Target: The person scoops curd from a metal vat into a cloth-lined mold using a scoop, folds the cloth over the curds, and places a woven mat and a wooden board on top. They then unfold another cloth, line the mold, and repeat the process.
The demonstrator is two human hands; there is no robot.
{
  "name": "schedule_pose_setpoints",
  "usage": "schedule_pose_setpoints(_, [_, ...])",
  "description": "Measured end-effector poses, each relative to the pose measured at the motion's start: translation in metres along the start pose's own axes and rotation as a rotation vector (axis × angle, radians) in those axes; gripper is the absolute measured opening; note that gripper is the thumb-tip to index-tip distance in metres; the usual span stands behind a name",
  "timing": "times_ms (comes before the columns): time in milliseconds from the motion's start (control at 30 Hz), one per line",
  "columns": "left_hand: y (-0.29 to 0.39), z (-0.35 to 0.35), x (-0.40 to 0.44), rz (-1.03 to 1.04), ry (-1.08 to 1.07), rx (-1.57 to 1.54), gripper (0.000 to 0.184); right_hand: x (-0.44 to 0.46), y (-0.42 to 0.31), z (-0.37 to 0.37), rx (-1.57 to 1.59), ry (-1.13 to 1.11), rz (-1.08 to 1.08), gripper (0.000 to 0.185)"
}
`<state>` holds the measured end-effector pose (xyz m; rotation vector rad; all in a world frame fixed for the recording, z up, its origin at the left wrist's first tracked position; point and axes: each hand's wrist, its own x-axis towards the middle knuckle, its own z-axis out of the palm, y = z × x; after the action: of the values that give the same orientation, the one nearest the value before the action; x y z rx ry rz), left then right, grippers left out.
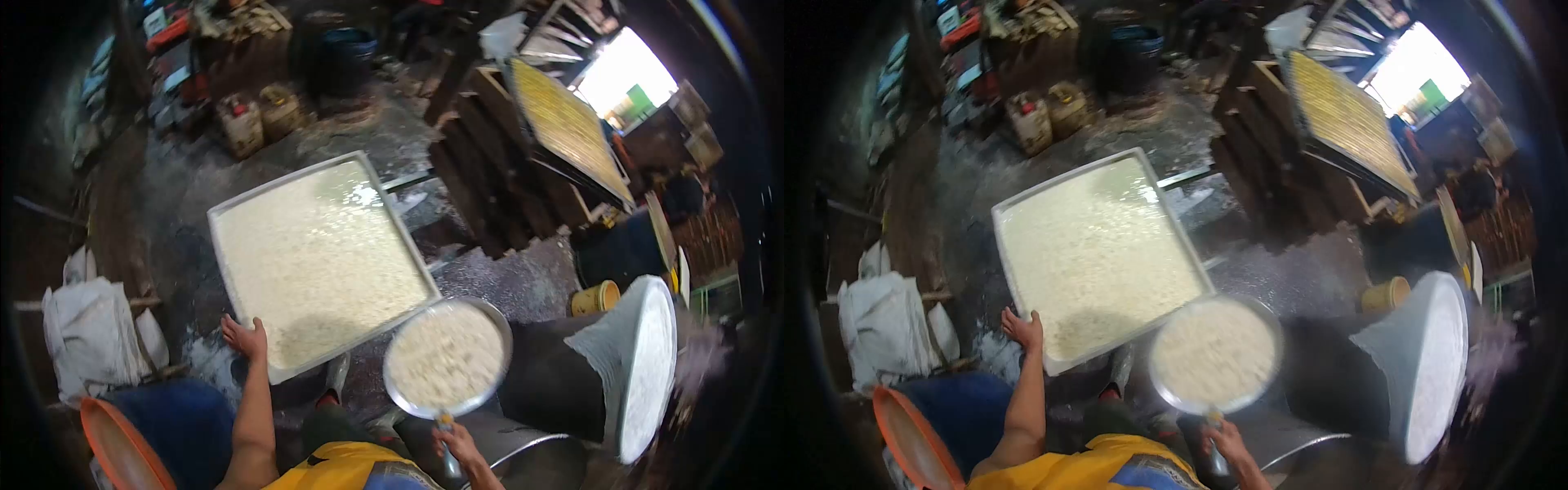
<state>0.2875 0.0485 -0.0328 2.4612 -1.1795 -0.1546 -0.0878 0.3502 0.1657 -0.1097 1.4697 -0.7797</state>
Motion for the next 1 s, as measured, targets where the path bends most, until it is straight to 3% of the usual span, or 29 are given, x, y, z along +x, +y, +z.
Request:
schedule_pose_setpoints(33, [-0.028, 0.023, 0.024, -0.139, -0.077, 0.076, 0.079, 0.035, -0.013, 0.026, -0.055, -0.071, -0.011, 0.012])
schedule_pose_setpoints(67, [-0.059, 0.040, 0.047, -0.299, -0.404, -0.217, 0.088, 0.067, -0.029, 0.056, -0.140, -0.139, -0.006, 0.012])
schedule_pose_setpoints(100, [-0.051, 0.018, 0.050, -0.523, -0.720, -0.553, 0.074, 0.092, -0.046, 0.072, -0.222, -0.217, -0.004, 0.012])
schedule_pose_setpoints(167, [-0.063, 0.021, 0.050, -0.533, -0.979, -0.895, 0.051, 0.147, -0.058, 0.116, -0.246, -0.311, 0.018, 0.011])
schedule_pose_setpoints(233, [-0.073, 0.027, 0.048, -0.421, -1.001, -0.906, 0.033, 0.189, -0.069, 0.153, -0.164, -0.417, 0.043, 0.011])
schedule_pose_setpoints(333, [-0.071, 0.022, 0.053, -0.348, -0.974, -0.809, 0.036, 0.247, -0.071, 0.178, -0.218, -0.436, 0.127, 0.012])
schedule_pose_setpoints(500, [-0.085, 0.034, 0.064, -0.304, -1.066, -0.727, 0.033, 0.265, -0.110, 0.197, -0.277, -0.307, 0.179, 0.012])
schedule_pose_setpoints(567, [-0.083, 0.029, 0.067, -0.267, -1.067, -0.744, 0.032, 0.249, -0.134, 0.202, -0.181, -0.108, 0.010, 0.010])
schedule_pose_setpoints(600, [-0.084, 0.027, 0.068, -0.263, -1.085, -0.686, 0.035, 0.263, -0.129, 0.185, -0.338, -0.018, -0.243, 0.012])
schedule_pose_setpoints(633, [-0.082, 0.027, 0.070, -0.252, -1.102, -0.630, 0.037, 0.254, -0.143, 0.181, -0.395, 0.110, -0.365, 0.019])
schedule_pose_setpoints(667, [-0.073, 0.017, 0.069, -0.267, -1.071, -0.608, 0.038, 0.252, -0.152, 0.171, -0.477, 0.389, -0.462, 0.024])
schedule_pose_setpoints(733, [-0.052, -0.004, 0.064, -0.272, -1.019, -0.569, 0.042, 0.193, -0.193, 0.153, -0.635, 0.701, -0.812, 0.026])
schedule_pose_setpoints(800, [-0.034, -0.023, 0.062, -0.363, -1.036, -0.346, 0.047, 0.133, -0.212, 0.113, -0.344, 0.709, -0.898, 0.034])
schedule_pose_setpoints(833, [-0.047, -0.012, 0.061, -0.351, -1.069, -0.426, 0.050, 0.109, -0.204, 0.081, -0.180, 0.671, -0.937, 0.029])
schedule_pose_setpoints(867, [-0.075, 0.020, 0.059, -0.371, -1.027, -0.765, 0.047, 0.085, -0.197, 0.048, -0.016, 0.633, -0.979, 0.026])
schedule_pose_setpoints(900, [-0.079, 0.017, 0.058, -0.412, -1.056, -0.728, 0.043, 0.033, -0.198, 0.026, 0.338, 0.495, -0.990, 0.026])
schedule_pose_setpoints(933, [-0.063, 0.009, 0.050, -0.515, -0.971, -0.644, 0.040, -0.008, -0.187, -0.002, 0.447, 0.475, -0.975, 0.026])
schedule_pose_setpoints(1000, [-0.089, 0.055, 0.059, -0.424, -0.922, -0.676, 0.053, -0.078, -0.134, -0.072, 0.568, 0.518, -1.036, 0.027])
